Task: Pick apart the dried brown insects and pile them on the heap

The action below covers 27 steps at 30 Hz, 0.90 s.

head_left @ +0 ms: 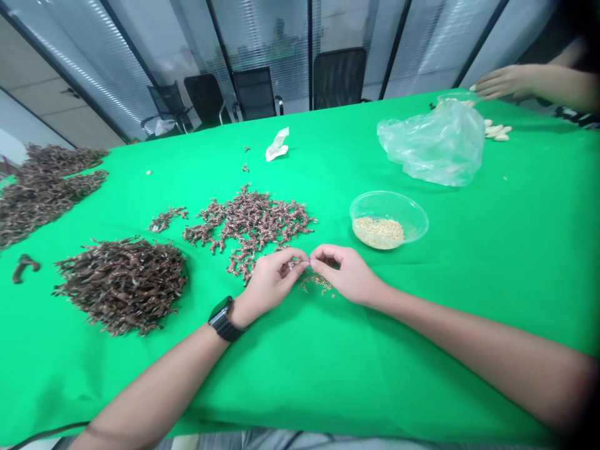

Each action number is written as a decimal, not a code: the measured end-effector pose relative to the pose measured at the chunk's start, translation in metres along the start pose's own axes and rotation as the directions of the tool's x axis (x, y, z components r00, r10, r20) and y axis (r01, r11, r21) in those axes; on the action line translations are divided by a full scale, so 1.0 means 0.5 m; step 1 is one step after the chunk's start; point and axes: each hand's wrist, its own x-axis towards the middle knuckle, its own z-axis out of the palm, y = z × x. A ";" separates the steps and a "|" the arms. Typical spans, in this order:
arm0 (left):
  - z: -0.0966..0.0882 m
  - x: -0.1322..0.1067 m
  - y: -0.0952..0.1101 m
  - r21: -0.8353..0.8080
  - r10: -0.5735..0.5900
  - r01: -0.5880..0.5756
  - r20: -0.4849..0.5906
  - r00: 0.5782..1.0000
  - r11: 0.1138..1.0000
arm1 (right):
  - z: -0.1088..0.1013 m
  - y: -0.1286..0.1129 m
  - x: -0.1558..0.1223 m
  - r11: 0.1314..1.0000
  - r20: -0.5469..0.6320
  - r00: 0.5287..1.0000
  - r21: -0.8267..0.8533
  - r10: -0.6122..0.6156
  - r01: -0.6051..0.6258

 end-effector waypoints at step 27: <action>0.016 -0.005 0.012 -0.587 -0.072 0.145 0.146 0.987 0.796 | 0.013 -0.017 -0.017 0.988 0.022 0.998 0.143 -0.063 0.059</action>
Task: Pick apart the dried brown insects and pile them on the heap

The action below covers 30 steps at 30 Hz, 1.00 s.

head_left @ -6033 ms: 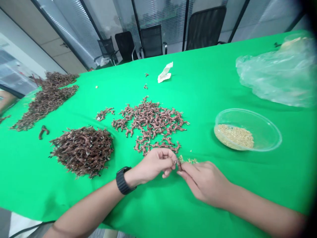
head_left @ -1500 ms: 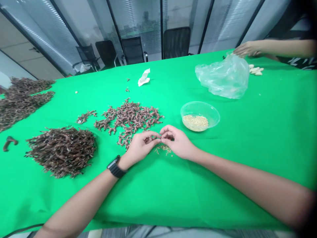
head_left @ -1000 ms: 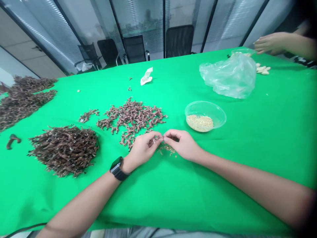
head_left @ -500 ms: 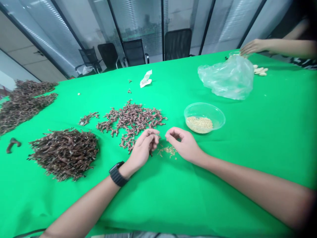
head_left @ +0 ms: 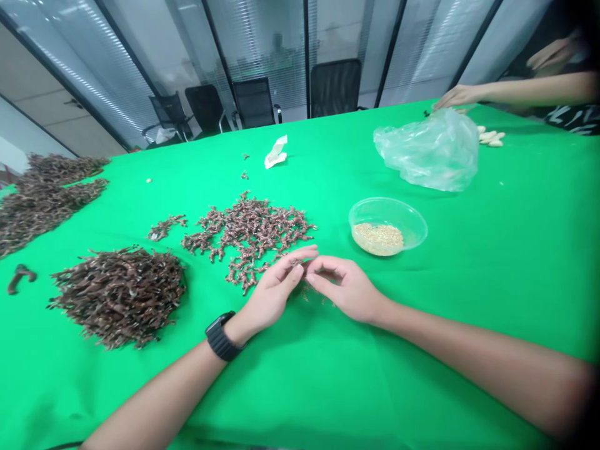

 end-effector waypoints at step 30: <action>0.007 -0.004 -0.011 0.153 -0.100 0.124 -0.154 0.983 0.980 | -0.014 -0.001 0.001 0.876 -0.126 0.961 -0.453 -0.248 0.166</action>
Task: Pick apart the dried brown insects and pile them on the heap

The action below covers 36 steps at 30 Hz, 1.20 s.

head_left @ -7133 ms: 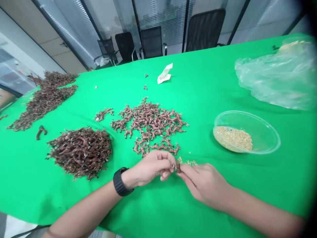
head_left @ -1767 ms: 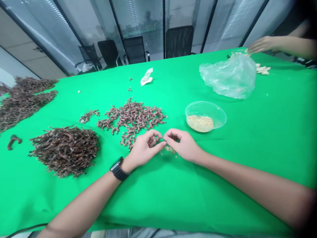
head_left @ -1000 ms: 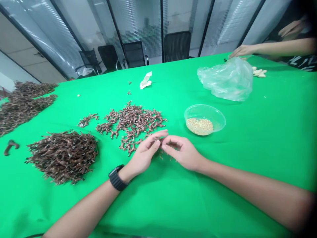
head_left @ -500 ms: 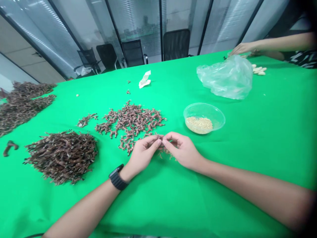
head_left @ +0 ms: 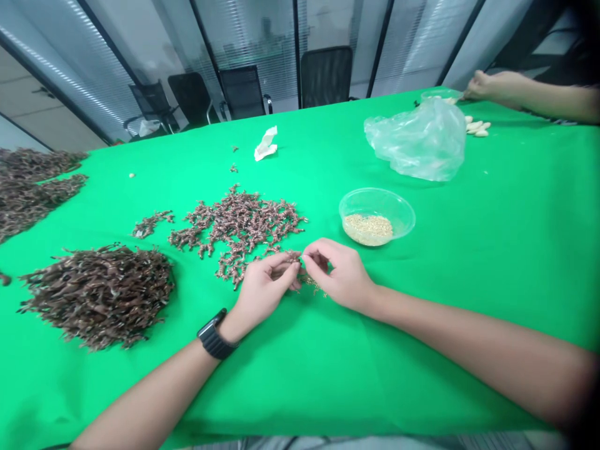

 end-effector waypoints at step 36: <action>-0.014 0.007 -0.002 0.498 0.246 -0.313 0.196 0.949 0.809 | -0.005 0.015 -0.001 0.856 0.164 0.957 -0.429 -0.239 0.288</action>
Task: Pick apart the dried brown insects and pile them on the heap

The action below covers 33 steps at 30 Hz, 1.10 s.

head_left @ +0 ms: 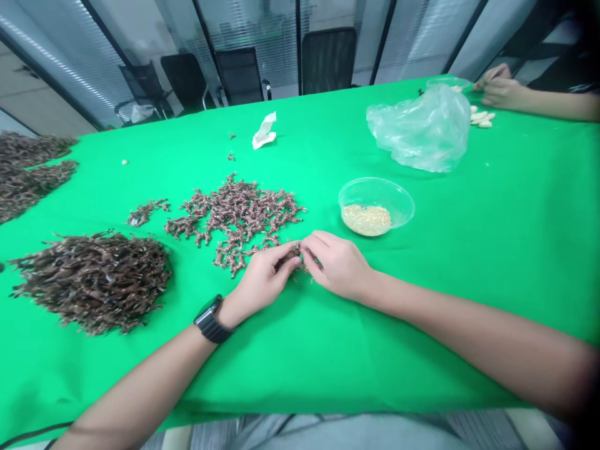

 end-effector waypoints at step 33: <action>-0.007 0.001 0.010 -0.409 -0.204 0.211 0.062 0.977 0.888 | 0.002 -0.001 0.006 0.850 -0.043 0.945 0.451 0.325 -0.272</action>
